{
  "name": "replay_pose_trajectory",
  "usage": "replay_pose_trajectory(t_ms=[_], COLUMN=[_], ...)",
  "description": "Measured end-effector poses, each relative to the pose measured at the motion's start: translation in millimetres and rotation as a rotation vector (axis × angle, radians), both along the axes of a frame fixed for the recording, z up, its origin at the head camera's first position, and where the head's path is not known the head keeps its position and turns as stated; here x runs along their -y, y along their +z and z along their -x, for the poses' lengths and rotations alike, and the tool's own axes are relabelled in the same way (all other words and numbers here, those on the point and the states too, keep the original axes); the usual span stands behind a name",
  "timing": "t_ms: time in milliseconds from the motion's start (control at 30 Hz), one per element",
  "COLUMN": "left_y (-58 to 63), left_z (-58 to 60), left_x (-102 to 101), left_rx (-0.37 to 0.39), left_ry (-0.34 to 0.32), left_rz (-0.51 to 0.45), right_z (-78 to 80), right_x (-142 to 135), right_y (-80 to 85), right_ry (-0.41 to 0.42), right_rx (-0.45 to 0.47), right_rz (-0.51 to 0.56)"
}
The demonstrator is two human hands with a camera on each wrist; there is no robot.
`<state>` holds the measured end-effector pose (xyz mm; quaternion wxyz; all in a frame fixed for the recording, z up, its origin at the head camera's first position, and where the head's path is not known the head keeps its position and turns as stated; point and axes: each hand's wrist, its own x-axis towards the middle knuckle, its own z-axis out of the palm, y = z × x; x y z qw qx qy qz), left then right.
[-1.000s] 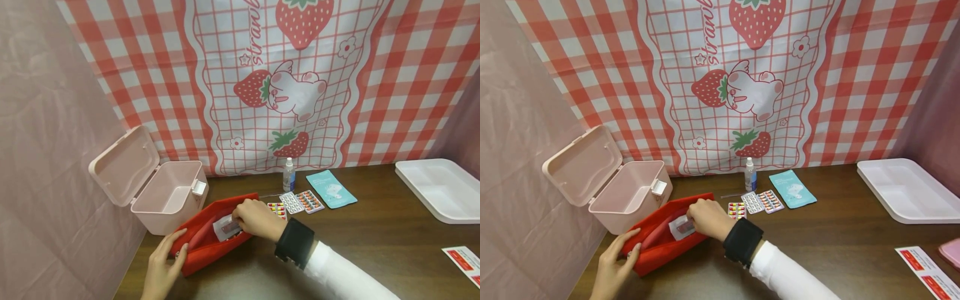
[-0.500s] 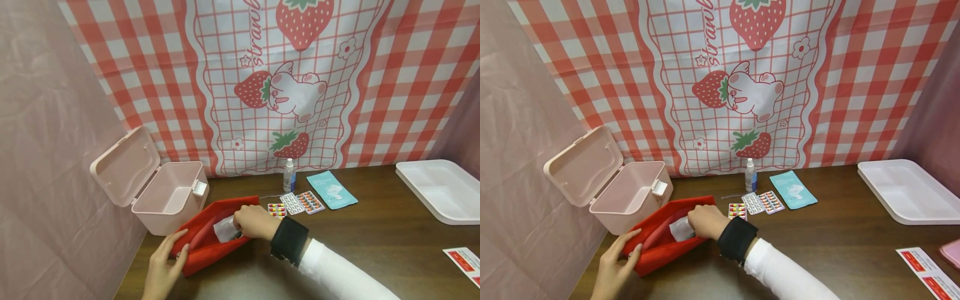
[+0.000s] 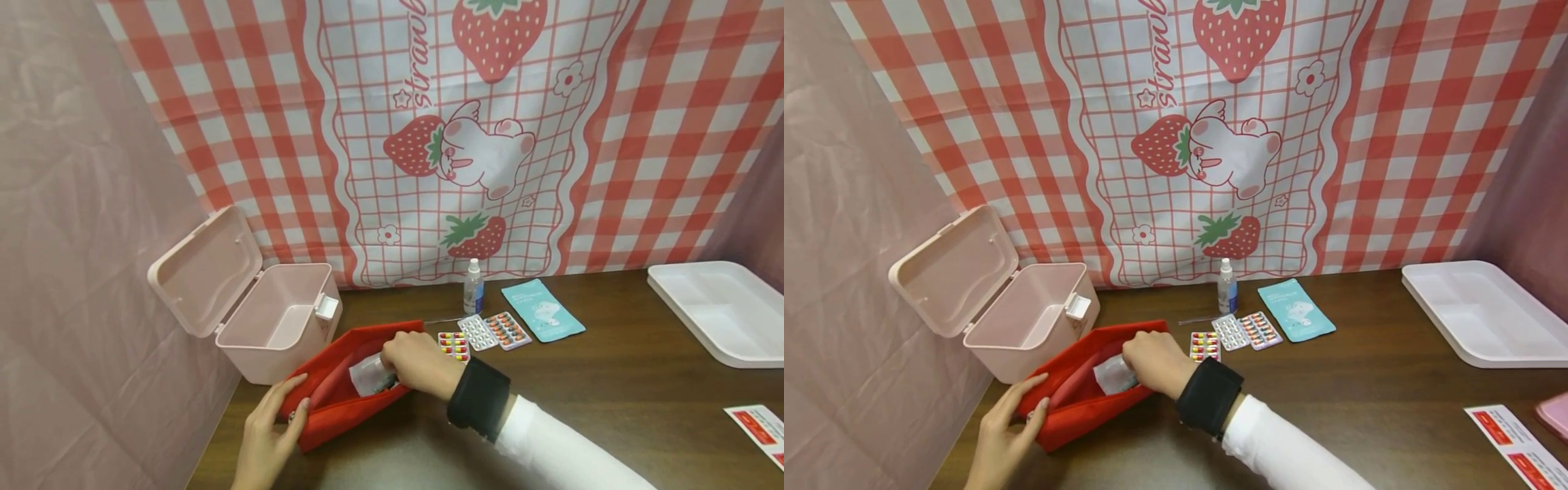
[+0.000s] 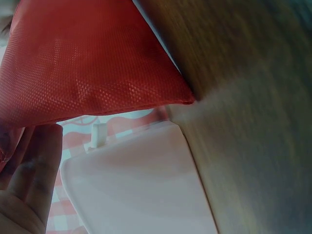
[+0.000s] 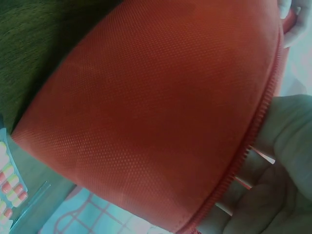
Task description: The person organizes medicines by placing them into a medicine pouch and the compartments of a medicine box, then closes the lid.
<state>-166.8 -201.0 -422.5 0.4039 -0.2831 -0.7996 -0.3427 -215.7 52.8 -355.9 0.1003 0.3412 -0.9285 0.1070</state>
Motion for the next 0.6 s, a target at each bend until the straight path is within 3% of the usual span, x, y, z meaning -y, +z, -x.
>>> replay_pose_trajectory(t_ms=[167,600], left_y=[-0.7,4.9], left_z=[0.4,-2.3], left_x=[0.2,-3.4], left_rx=[-0.004,-0.019], left_ry=[-0.001,-0.005], left_rz=[0.000,-0.003], right_z=[-4.3,-8.0], right_x=[-4.7,-10.3], right_y=[2.3,5.5], right_ry=[0.023,0.038], right_rx=[-0.040,0.009], right_rz=[0.017,-0.023])
